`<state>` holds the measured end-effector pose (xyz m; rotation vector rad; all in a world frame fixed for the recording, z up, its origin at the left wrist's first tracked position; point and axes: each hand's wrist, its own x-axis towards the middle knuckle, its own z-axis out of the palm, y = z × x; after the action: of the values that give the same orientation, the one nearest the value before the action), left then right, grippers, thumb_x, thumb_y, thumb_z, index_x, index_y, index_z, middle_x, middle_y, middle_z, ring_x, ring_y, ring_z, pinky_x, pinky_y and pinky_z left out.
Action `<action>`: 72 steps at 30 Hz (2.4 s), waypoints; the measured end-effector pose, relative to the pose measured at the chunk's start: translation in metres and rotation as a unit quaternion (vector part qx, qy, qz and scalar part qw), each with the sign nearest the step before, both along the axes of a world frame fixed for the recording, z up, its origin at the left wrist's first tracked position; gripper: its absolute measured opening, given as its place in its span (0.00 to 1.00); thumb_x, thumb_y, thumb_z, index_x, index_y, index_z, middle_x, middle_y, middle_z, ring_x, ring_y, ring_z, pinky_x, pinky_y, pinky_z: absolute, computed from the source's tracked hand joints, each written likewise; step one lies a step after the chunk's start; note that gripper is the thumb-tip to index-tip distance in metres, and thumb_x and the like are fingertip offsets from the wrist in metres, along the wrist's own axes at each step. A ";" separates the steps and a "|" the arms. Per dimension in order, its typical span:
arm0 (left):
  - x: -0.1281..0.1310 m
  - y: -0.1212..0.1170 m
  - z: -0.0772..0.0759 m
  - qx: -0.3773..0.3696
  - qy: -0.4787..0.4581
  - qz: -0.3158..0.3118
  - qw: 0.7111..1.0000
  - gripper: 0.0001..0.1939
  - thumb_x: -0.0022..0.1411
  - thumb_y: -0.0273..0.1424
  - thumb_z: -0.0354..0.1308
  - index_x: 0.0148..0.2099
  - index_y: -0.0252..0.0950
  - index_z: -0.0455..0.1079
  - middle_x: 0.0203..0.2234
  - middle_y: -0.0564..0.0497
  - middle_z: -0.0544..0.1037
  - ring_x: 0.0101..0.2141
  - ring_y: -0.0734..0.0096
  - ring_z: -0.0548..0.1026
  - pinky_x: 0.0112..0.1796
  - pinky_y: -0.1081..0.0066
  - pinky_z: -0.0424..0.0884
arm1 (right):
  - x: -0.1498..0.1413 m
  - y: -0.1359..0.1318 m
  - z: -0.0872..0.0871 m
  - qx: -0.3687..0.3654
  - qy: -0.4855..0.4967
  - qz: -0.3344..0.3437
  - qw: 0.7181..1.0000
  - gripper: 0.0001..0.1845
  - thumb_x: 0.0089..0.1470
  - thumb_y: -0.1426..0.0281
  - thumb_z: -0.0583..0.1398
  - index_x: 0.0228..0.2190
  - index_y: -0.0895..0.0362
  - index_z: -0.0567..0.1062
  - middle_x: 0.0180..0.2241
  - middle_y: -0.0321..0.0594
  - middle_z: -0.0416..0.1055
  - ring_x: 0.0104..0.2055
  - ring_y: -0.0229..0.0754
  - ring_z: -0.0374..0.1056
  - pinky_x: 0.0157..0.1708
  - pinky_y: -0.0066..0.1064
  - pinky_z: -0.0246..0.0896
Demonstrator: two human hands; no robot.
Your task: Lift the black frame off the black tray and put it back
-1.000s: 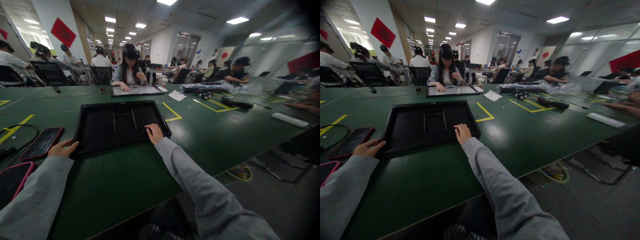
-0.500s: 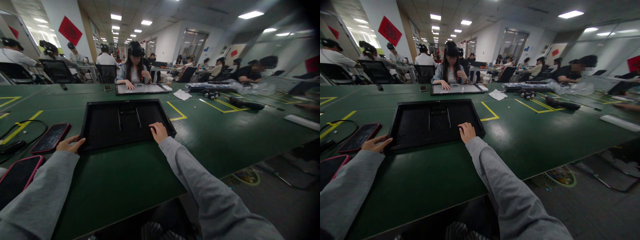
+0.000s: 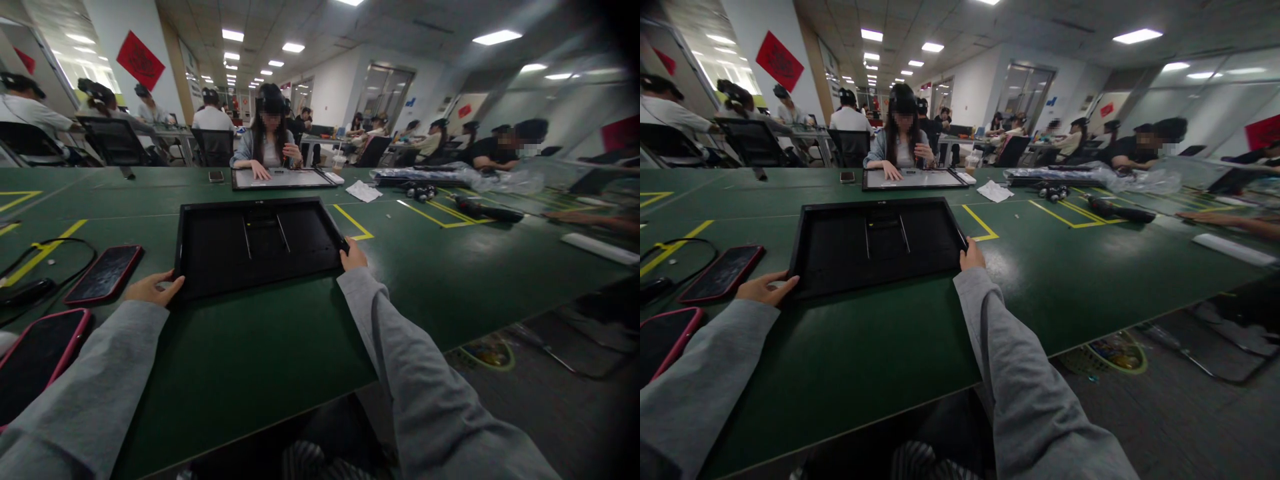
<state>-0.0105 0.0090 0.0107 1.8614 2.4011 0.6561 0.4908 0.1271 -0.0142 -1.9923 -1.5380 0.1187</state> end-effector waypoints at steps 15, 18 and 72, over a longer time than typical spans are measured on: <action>-0.012 -0.002 0.020 0.187 0.040 -0.025 0.981 0.26 0.61 0.40 0.54 0.59 0.37 0.69 0.56 0.43 0.71 0.56 0.56 0.69 0.58 0.59 0.57 | 0.005 -0.012 0.035 0.211 -0.004 0.057 0.976 0.29 0.56 0.72 0.53 0.59 0.56 0.66 0.57 0.43 0.69 0.57 0.46 0.66 0.58 0.39 0.59; -0.008 -0.012 0.031 0.244 0.067 0.000 0.967 0.27 0.62 0.41 0.53 0.60 0.35 0.67 0.57 0.44 0.71 0.55 0.55 0.69 0.58 0.58 0.55 | -0.006 -0.025 0.051 0.255 -0.059 0.020 0.965 0.30 0.60 0.70 0.49 0.63 0.59 0.60 0.59 0.48 0.65 0.60 0.47 0.63 0.59 0.41 0.56; -0.009 0.013 -0.009 0.054 0.103 -0.046 0.992 0.25 0.61 0.45 0.48 0.52 0.38 0.74 0.52 0.47 0.76 0.52 0.57 0.72 0.52 0.58 0.65 | 0.006 -0.008 0.015 -0.002 -0.045 0.009 0.999 0.28 0.55 0.74 0.56 0.58 0.53 0.69 0.47 0.47 0.76 0.48 0.51 0.72 0.50 0.43 0.64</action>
<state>-0.0198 0.0219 0.0019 2.1699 2.4243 0.6279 0.4972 0.1187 0.0010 -2.0123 -1.6122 0.0396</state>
